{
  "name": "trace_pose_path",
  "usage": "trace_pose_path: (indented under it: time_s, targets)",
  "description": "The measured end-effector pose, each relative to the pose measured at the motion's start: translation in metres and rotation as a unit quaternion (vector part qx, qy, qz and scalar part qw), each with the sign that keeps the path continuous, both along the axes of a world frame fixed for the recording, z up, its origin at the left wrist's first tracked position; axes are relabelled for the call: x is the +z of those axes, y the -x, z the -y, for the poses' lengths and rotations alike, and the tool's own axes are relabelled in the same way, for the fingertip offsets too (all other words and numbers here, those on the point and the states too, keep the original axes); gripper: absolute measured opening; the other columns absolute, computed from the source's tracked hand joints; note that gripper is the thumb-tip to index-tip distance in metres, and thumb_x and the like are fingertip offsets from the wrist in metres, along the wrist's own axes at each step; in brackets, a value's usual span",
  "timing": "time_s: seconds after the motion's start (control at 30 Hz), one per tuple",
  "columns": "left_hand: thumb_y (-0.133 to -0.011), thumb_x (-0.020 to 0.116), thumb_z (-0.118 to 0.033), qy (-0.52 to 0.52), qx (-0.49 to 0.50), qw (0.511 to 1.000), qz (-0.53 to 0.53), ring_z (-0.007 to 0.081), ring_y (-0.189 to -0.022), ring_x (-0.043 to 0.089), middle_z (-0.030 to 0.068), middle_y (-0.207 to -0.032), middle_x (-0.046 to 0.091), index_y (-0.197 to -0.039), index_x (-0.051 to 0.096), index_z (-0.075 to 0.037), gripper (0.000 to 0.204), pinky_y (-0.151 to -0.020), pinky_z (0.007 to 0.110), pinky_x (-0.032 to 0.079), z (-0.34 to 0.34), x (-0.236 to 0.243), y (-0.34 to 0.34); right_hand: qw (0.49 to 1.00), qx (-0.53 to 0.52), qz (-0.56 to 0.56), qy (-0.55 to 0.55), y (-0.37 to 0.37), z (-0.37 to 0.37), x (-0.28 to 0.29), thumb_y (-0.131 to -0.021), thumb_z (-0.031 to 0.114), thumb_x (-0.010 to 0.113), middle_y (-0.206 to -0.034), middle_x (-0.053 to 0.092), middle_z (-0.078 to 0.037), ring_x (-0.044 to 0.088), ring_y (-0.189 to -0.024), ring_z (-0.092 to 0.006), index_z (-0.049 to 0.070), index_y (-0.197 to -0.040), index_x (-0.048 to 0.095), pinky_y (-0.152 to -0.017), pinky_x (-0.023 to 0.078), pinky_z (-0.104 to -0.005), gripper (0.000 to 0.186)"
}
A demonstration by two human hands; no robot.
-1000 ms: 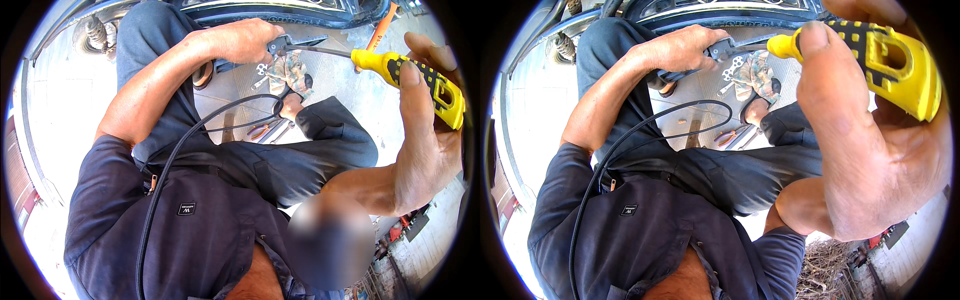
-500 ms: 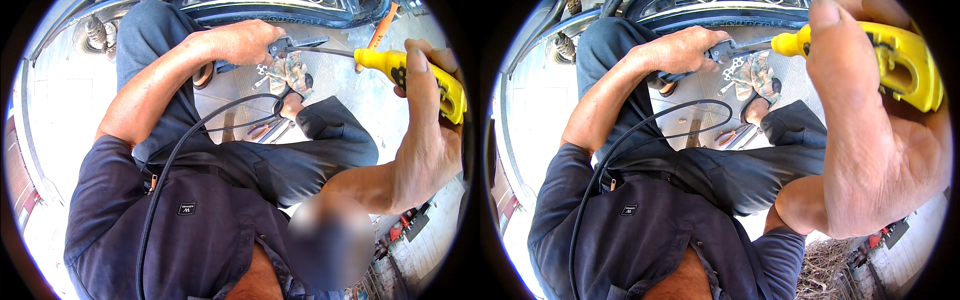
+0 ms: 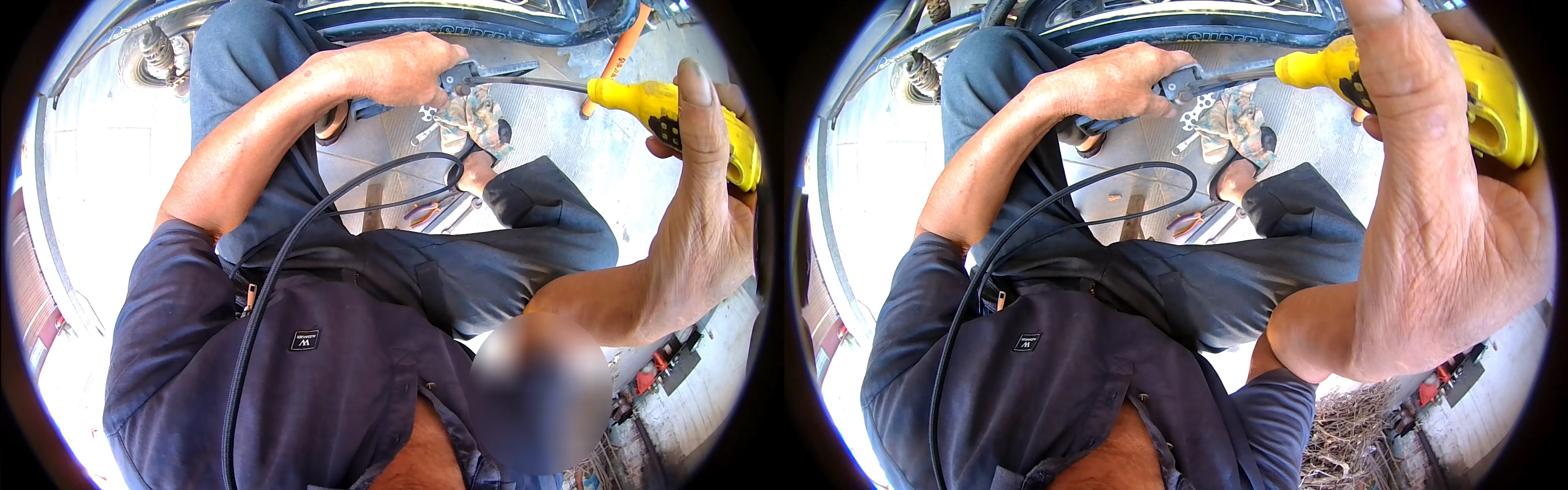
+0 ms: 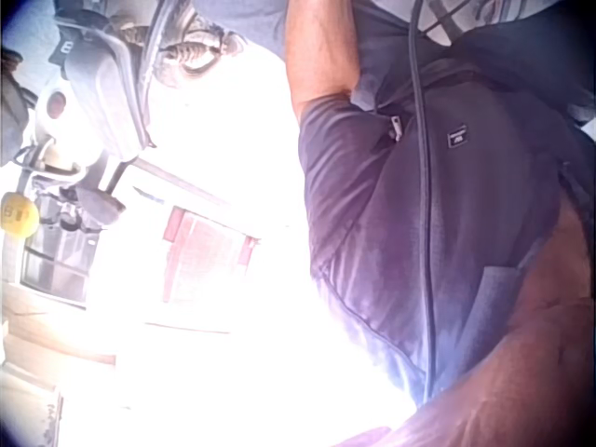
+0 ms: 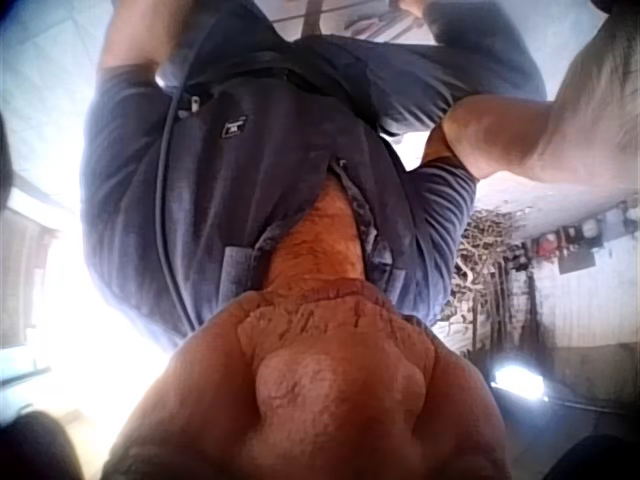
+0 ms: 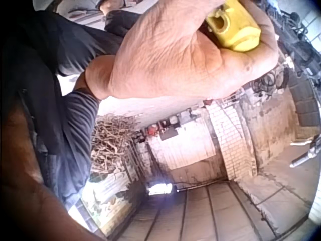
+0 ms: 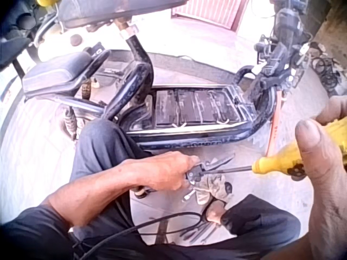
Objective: The person wipes a black plastic scooter floorboard with a cloth, then uses a yellow screwdriver to pry and adjust a metal bracket attached to the floorboard. The person works while sitting on the floor in a workshop environment.
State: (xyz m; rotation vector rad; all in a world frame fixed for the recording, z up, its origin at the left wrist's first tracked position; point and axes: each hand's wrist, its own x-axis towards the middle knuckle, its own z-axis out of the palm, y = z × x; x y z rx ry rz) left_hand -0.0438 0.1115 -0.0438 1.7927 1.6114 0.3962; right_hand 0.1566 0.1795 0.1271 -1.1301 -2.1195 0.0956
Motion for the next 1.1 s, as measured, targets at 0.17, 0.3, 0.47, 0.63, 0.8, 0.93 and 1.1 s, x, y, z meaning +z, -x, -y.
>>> trace_pose_path:
  time_s: [0.17, 0.3, 0.47, 0.63, 0.8, 0.93, 1.1]
  targets:
    - [-0.083, 0.068, -0.009, -0.005, 0.005, 1.0, -0.005, 0.027, -0.079, 0.068, 0.0189, -0.086, 0.068, -0.123, 0.058, 0.003, 0.044, -0.08, 0.038, 0.055, 0.001, 0.001, 0.0, 0.986, 0.148, 0.072, -0.013, -0.016, -0.009, 0.009, -0.079, 0.033, 0.083, -0.093, 0.072, -0.014, 0.073, -0.091, -0.0236, 0.005, -0.104, 0.073, -0.082, 0.059, -0.0398, 0.039]
    - [-0.082, 0.068, -0.01, 0.003, 0.006, 1.0, -0.003, 0.0278, -0.081, 0.068, 0.019, -0.087, 0.068, -0.123, 0.058, 0.002, 0.044, -0.081, 0.038, 0.054, 0.0, 0.002, 0.001, 0.981, 0.178, 0.068, -0.028, -0.014, -0.016, 0.012, -0.08, 0.034, 0.082, -0.092, 0.072, -0.014, 0.073, -0.088, -0.0234, 0.004, -0.103, 0.072, -0.079, 0.06, -0.0387, 0.039]
    - [-0.082, 0.068, -0.01, -0.016, 0.002, 1.0, 0.008, 0.0279, -0.082, 0.068, 0.0198, -0.089, 0.068, -0.123, 0.058, 0.002, 0.044, -0.082, 0.038, 0.054, 0.0, 0.0, 0.003, 0.999, -0.002, 0.013, 0.039, -0.005, -0.005, 0.002, -0.081, 0.034, 0.081, -0.089, 0.071, -0.015, 0.073, -0.082, -0.0231, 0.004, -0.102, 0.072, -0.072, 0.061, -0.0359, 0.037]
    - [-0.081, 0.069, -0.011, 0.0, 0.014, 1.0, -0.002, 0.028, -0.082, 0.068, 0.0201, -0.089, 0.068, -0.123, 0.058, 0.003, 0.045, -0.083, 0.038, 0.054, 0.0, -0.004, 0.002, 0.997, 0.067, 0.028, 0.001, -0.002, -0.005, 0.006, -0.081, 0.033, 0.081, -0.089, 0.071, -0.014, 0.073, -0.084, -0.0228, 0.005, -0.101, 0.073, -0.071, 0.061, -0.0353, 0.036]
    - [-0.081, 0.069, -0.01, -0.002, 0.015, 1.0, 0.004, 0.0271, -0.081, 0.068, 0.0198, -0.088, 0.068, -0.122, 0.059, 0.003, 0.045, -0.082, 0.038, 0.054, 0.0, -0.002, 0.002, 0.993, 0.109, 0.054, -0.006, -0.005, 0.0, 0.012, -0.082, 0.031, 0.081, -0.097, 0.072, -0.013, 0.072, -0.092, -0.0234, 0.007, -0.103, 0.073, -0.078, 0.06, -0.0377, 0.033]
    - [-0.079, 0.069, -0.01, 0.01, 0.015, 1.0, -0.009, 0.0267, -0.081, 0.068, 0.0195, -0.089, 0.068, -0.123, 0.059, 0.003, 0.046, -0.082, 0.037, 0.054, -0.003, 0.002, 0.004, 0.983, 0.165, 0.083, 0.017, -0.008, -0.006, 0.017, -0.082, 0.032, 0.08, -0.099, 0.072, -0.013, 0.072, -0.092, -0.0232, 0.007, -0.104, 0.072, -0.08, 0.059, -0.0379, 0.034]
    - [-0.078, 0.069, -0.009, -0.019, 0.021, 1.0, -0.002, 0.0271, -0.082, 0.068, 0.019, -0.09, 0.069, -0.125, 0.058, 0.002, 0.049, -0.082, 0.037, 0.054, -0.001, -0.007, 0.007, 0.989, 0.123, 0.076, 0.038, -0.001, -0.002, 0.016, -0.082, 0.037, 0.079, -0.092, 0.072, -0.015, 0.073, -0.082, -0.0214, 0.004, -0.104, 0.072, -0.074, 0.06, -0.0354, 0.041]
